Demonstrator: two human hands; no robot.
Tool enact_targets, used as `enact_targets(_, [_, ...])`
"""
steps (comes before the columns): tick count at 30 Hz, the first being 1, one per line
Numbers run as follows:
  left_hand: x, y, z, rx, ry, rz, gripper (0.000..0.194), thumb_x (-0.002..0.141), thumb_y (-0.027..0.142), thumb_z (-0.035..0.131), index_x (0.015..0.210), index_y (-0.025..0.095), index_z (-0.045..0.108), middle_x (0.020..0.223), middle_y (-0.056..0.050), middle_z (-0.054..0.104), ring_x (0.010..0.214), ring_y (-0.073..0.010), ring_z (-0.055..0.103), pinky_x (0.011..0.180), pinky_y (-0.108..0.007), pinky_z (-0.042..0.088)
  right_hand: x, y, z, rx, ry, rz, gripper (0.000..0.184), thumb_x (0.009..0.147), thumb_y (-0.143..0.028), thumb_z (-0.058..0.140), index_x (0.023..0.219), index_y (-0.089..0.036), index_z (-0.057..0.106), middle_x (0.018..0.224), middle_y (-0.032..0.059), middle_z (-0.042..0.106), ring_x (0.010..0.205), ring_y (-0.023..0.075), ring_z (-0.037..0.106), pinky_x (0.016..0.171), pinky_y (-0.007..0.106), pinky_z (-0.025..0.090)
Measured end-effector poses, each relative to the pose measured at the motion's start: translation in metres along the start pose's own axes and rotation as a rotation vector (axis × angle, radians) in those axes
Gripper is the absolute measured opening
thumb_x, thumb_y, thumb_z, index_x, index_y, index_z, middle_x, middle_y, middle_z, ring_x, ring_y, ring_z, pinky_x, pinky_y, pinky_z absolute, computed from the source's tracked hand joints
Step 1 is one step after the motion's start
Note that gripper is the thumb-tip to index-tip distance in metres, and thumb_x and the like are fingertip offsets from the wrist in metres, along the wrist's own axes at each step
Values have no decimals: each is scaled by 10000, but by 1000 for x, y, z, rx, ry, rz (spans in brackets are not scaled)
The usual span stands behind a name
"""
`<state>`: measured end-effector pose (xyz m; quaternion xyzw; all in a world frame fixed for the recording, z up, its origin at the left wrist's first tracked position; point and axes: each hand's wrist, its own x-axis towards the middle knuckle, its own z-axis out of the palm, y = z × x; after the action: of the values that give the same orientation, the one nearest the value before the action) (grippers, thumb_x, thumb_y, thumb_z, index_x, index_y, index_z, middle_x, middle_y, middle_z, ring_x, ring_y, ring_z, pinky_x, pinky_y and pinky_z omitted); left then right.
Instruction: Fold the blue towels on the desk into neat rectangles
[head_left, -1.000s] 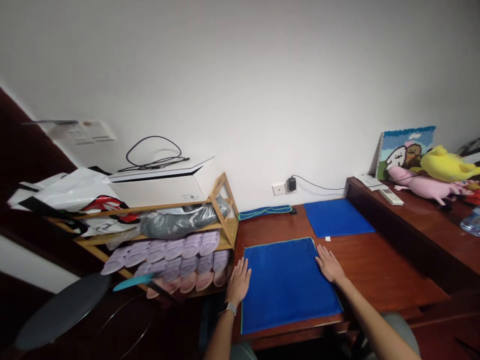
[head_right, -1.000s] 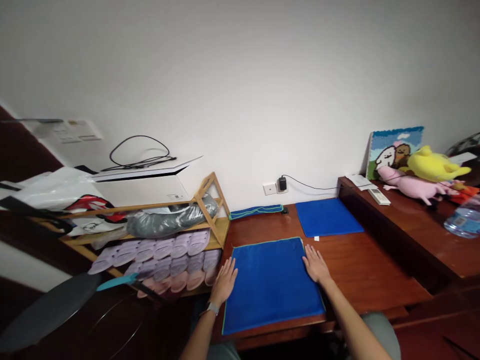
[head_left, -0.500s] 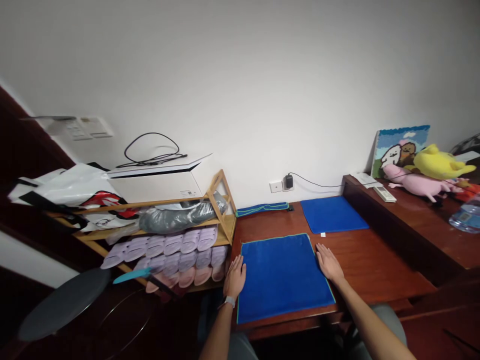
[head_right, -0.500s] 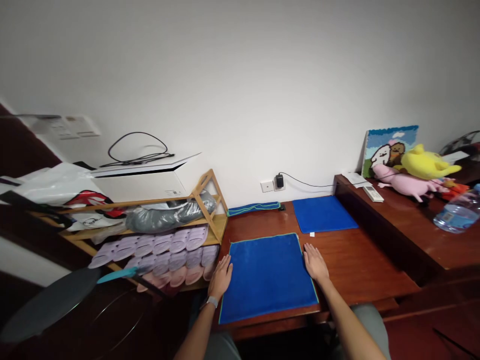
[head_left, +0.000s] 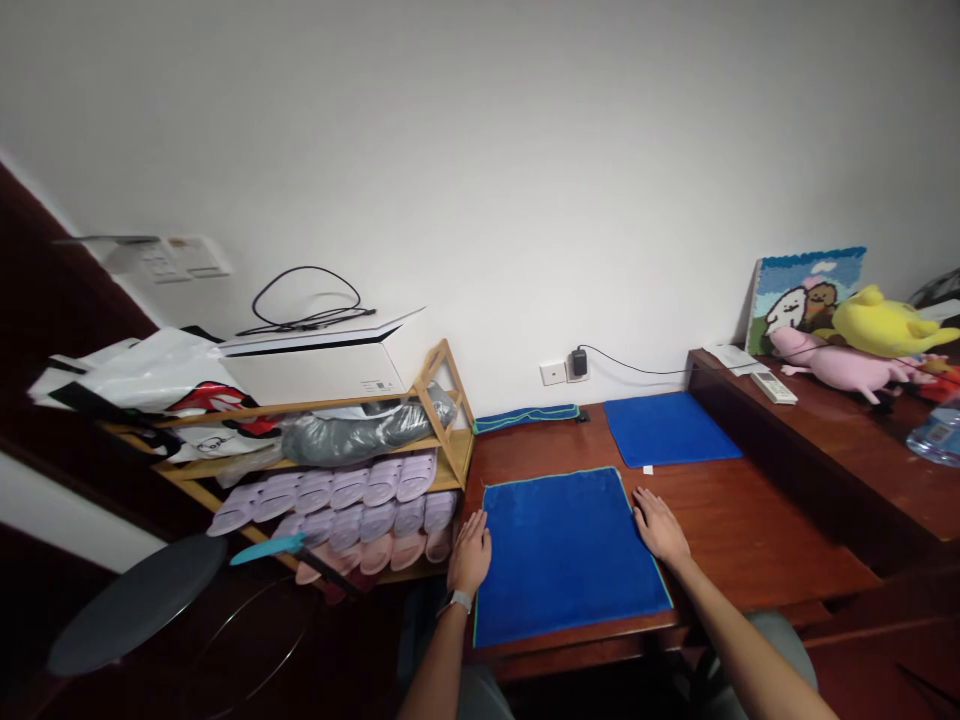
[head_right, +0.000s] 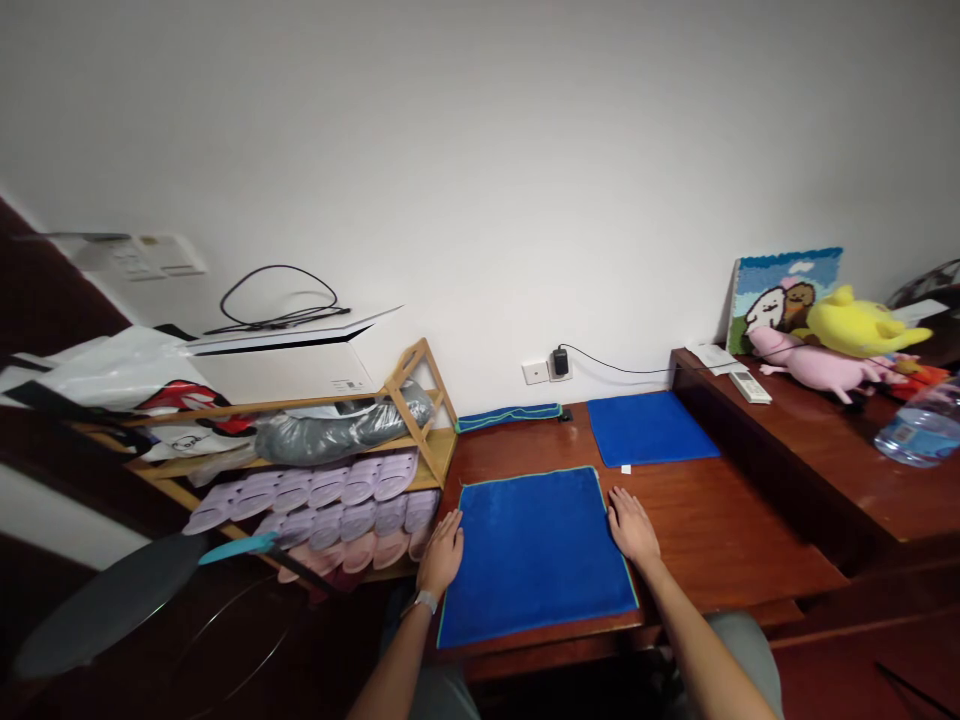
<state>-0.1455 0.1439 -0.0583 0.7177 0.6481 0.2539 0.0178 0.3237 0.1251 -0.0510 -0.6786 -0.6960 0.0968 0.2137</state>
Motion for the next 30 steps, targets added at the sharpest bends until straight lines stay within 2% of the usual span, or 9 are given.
enact_targets(5, [0, 3, -2, -7, 2, 10, 515, 1007, 232, 371, 1476, 237, 585, 1544, -69, 588, 1468, -233, 495, 1241, -482, 392, 0, -1, -3, 2, 12, -3, 607, 1051, -388, 258, 1502, -110, 556, 1600, 132, 494, 1521, 234, 399, 1291, 443, 243])
enact_targets(8, [1, 4, -3, -4, 1, 3, 501, 993, 222, 388, 1428, 214, 634, 1526, -89, 604, 1456, -248, 510, 1241, -483, 393, 0, -2, -4, 5, 9, 0, 616, 1052, -392, 252, 1502, -97, 553, 1603, 131, 491, 1522, 238, 398, 1295, 441, 236])
enact_targets(13, [0, 5, -5, -22, 2, 8, 502, 984, 215, 413, 1439, 245, 623, 1513, -64, 619, 1453, -236, 514, 1238, -484, 399, 0, -2, -4, 13, 24, 0, 603, 1046, -369, 260, 1494, -103, 563, 1599, 132, 497, 1516, 236, 408, 1295, 448, 236])
enact_targets(25, [1, 8, -8, -27, -2, 0, 483, 997, 252, 391, 1406, 207, 644, 1506, -82, 625, 1443, -235, 525, 1245, -463, 388, -1, -4, -7, -4, 29, -4, 598, 1041, -358, 264, 1490, -107, 571, 1581, 131, 521, 1509, 239, 417, 1289, 443, 250])
enact_targets(30, [1, 9, -8, -35, -2, 6, 489, 988, 235, 399, 1415, 232, 638, 1491, -56, 640, 1442, -222, 525, 1249, -457, 384, 0, -1, -4, 14, 26, -5, 575, 1035, -345, 291, 1501, -153, 567, 1594, 112, 509, 1513, 232, 411, 1286, 455, 250])
